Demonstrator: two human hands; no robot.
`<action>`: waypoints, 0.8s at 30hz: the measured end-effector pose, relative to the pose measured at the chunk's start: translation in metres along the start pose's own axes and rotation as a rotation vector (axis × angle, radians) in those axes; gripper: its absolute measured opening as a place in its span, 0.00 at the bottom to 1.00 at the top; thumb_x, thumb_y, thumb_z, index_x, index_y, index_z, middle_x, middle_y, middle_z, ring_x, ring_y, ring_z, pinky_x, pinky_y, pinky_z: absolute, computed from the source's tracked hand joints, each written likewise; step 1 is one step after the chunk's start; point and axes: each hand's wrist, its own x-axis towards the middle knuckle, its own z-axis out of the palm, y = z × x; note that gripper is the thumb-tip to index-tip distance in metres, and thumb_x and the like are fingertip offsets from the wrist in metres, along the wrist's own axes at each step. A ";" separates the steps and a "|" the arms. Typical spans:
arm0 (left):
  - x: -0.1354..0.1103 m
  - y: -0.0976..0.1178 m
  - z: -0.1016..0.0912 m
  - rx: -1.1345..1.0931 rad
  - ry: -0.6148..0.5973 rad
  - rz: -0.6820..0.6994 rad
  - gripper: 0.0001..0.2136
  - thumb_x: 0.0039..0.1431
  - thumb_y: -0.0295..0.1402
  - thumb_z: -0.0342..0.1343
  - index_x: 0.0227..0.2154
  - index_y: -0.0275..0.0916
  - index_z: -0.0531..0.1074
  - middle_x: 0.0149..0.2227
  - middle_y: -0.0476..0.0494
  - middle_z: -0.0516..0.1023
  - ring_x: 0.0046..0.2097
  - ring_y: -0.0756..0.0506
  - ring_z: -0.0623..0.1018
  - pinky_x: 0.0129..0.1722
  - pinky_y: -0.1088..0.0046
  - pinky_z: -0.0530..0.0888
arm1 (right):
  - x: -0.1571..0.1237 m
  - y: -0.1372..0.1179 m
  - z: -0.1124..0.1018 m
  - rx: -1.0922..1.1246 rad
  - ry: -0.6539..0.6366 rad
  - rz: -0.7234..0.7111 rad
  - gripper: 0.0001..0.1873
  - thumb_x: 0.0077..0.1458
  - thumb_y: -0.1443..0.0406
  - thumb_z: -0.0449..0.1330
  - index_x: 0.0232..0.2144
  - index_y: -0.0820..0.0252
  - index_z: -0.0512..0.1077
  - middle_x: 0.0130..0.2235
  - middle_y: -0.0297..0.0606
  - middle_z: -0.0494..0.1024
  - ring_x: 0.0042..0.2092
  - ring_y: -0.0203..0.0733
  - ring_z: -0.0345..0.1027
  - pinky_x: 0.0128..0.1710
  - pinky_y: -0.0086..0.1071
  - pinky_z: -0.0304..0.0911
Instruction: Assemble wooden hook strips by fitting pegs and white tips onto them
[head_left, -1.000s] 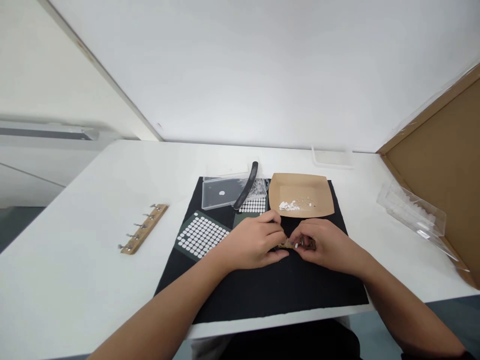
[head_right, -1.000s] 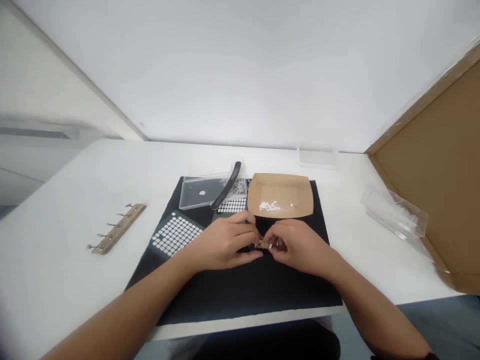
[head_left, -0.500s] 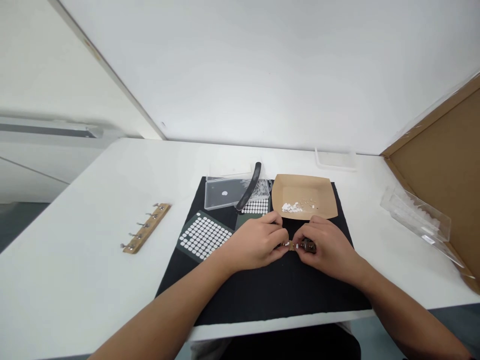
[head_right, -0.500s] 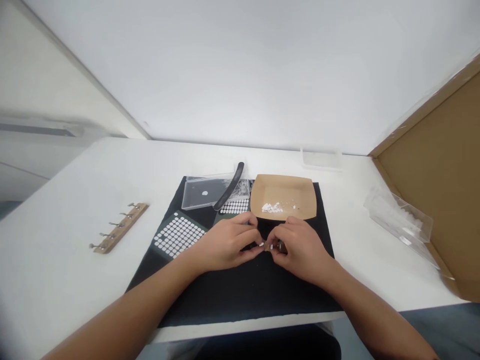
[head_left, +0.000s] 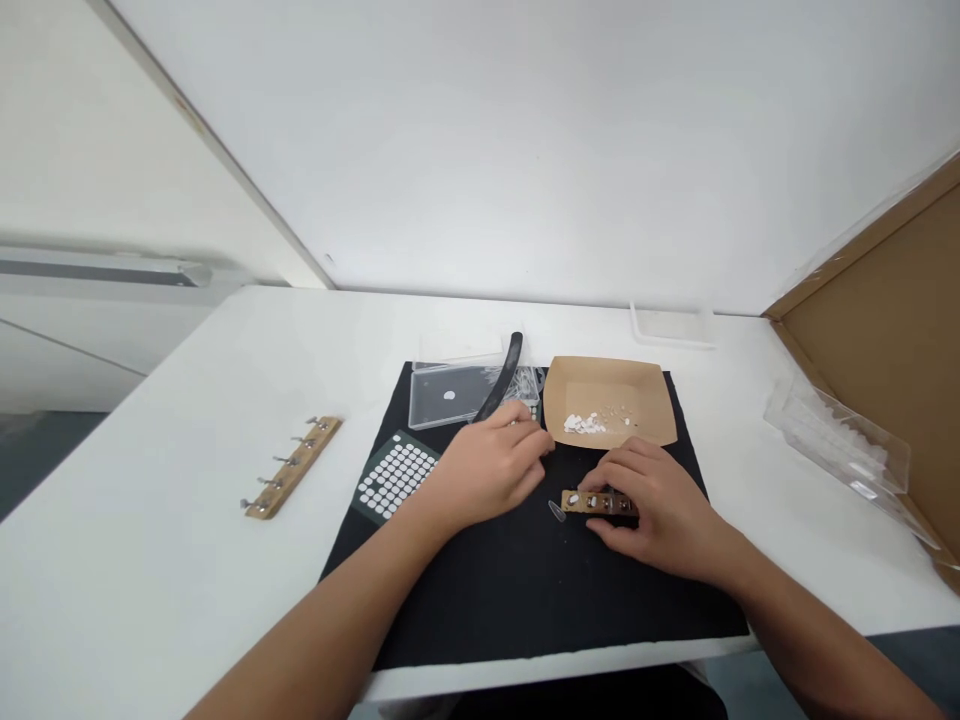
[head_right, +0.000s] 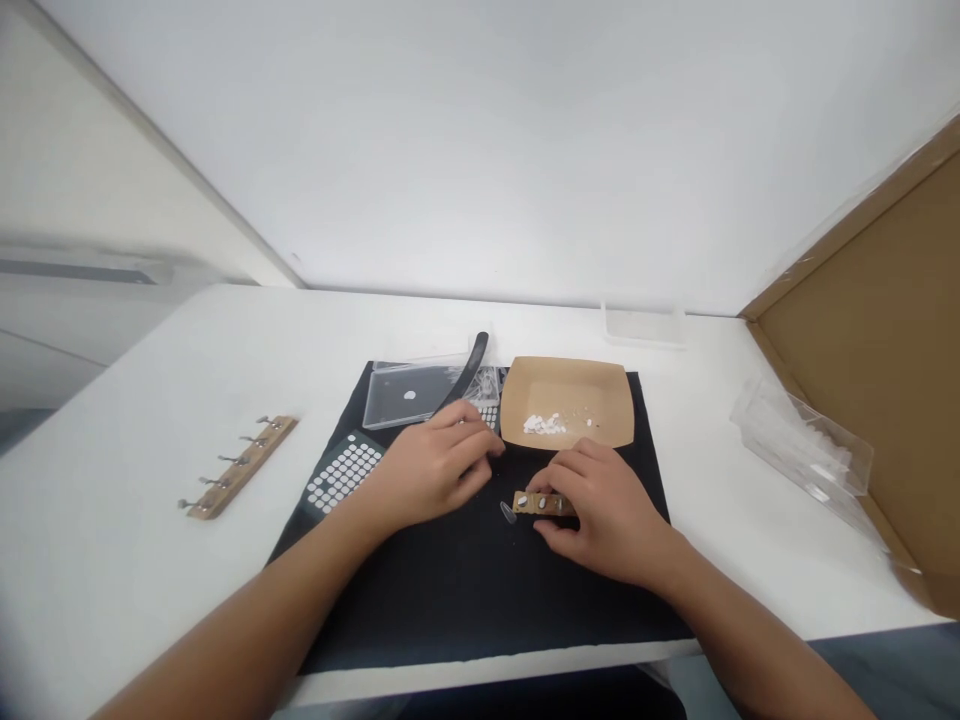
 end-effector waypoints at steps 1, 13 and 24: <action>0.000 -0.004 -0.001 0.064 0.004 -0.015 0.06 0.66 0.23 0.55 0.38 0.36 0.77 0.33 0.42 0.80 0.44 0.38 0.75 0.38 0.65 0.76 | 0.000 -0.001 -0.002 0.000 0.003 -0.003 0.18 0.55 0.68 0.73 0.46 0.54 0.75 0.43 0.37 0.81 0.45 0.48 0.72 0.47 0.41 0.66; -0.003 -0.023 -0.009 0.142 -0.242 -0.141 0.08 0.70 0.36 0.62 0.42 0.36 0.82 0.45 0.38 0.82 0.53 0.33 0.73 0.51 0.54 0.76 | -0.004 -0.001 -0.017 0.034 0.147 0.013 0.15 0.63 0.63 0.69 0.50 0.52 0.74 0.46 0.38 0.82 0.49 0.49 0.75 0.52 0.46 0.70; -0.003 -0.027 -0.003 0.054 -0.270 -0.193 0.07 0.71 0.34 0.62 0.39 0.40 0.84 0.43 0.41 0.84 0.50 0.38 0.72 0.48 0.61 0.72 | -0.006 -0.001 -0.018 0.051 0.171 0.035 0.12 0.64 0.63 0.68 0.49 0.52 0.75 0.45 0.38 0.81 0.48 0.49 0.74 0.48 0.45 0.71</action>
